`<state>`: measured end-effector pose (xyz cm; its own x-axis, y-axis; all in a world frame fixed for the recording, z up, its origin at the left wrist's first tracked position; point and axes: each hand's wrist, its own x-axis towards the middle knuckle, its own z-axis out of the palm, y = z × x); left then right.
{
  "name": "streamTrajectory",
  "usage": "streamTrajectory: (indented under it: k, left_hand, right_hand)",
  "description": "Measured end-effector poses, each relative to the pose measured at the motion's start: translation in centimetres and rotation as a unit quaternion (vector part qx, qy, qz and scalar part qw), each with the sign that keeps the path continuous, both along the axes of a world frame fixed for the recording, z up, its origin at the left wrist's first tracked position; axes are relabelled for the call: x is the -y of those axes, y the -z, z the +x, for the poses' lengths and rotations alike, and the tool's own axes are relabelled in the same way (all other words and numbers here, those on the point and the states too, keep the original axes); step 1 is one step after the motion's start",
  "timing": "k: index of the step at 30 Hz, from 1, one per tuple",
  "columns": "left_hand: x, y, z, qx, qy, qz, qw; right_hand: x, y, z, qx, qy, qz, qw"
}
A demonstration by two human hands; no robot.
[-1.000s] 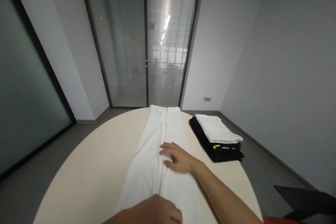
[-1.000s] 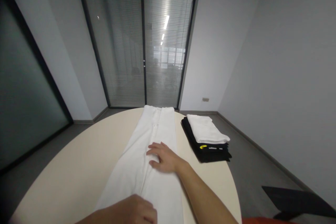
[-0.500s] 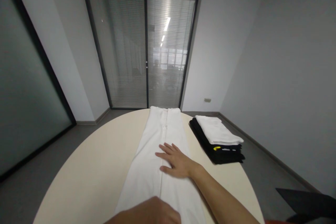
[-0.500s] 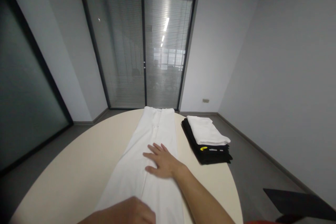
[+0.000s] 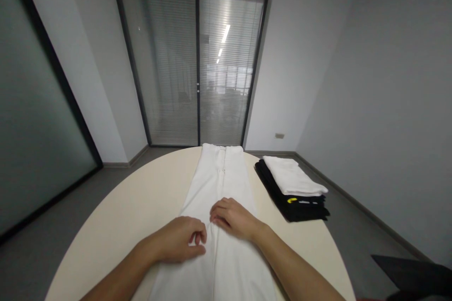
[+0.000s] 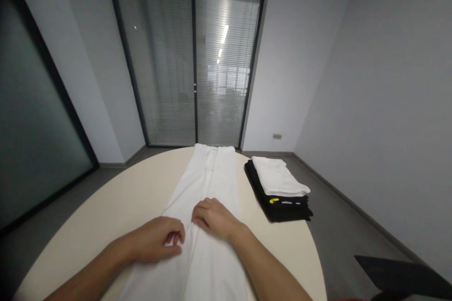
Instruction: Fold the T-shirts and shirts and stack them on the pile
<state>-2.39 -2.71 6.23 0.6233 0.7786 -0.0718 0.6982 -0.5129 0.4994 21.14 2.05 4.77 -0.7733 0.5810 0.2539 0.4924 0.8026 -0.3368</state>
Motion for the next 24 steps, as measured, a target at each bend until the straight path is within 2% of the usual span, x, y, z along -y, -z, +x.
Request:
streamTrajectory:
  k: [4,6,8,10,13,16,20,24]
  left_hand:
    - [-0.3,-0.1,0.0,0.002,0.002,-0.039,0.999]
    - [-0.7,0.0,-0.3,0.006,-0.022,-0.008,1.0]
    - [-1.3,0.4,-0.7,0.018,-0.037,0.052,0.998]
    - [-1.7,1.2,-1.3,0.018,-0.025,0.084,0.996]
    - [-2.1,2.7,-1.9,-0.03,0.008,0.054,0.998]
    - [-2.4,3.8,-1.8,-0.06,0.01,0.053,0.997]
    - [-3.3,4.6,-1.2,-0.061,-0.032,0.094,0.993]
    - [-3.7,4.5,-0.9,-0.07,-0.069,0.122,0.988]
  right_hand:
    - [0.2,-0.5,0.3,-0.002,-0.014,-0.015,1.0]
    - [0.3,-0.6,0.4,0.006,-0.027,-0.036,0.999]
    - [0.6,-0.4,0.6,0.014,-0.023,-0.047,0.999]
    - [0.9,0.0,0.9,0.031,0.021,-0.056,0.998]
    - [1.3,1.2,1.4,0.083,0.11,-0.103,0.985]
    - [0.8,2.0,1.7,0.106,0.126,-0.135,0.977]
    - [-1.1,1.8,1.8,0.085,0.115,-0.116,0.983]
    - [-2.0,1.5,2.0,0.057,0.139,-0.078,0.986]
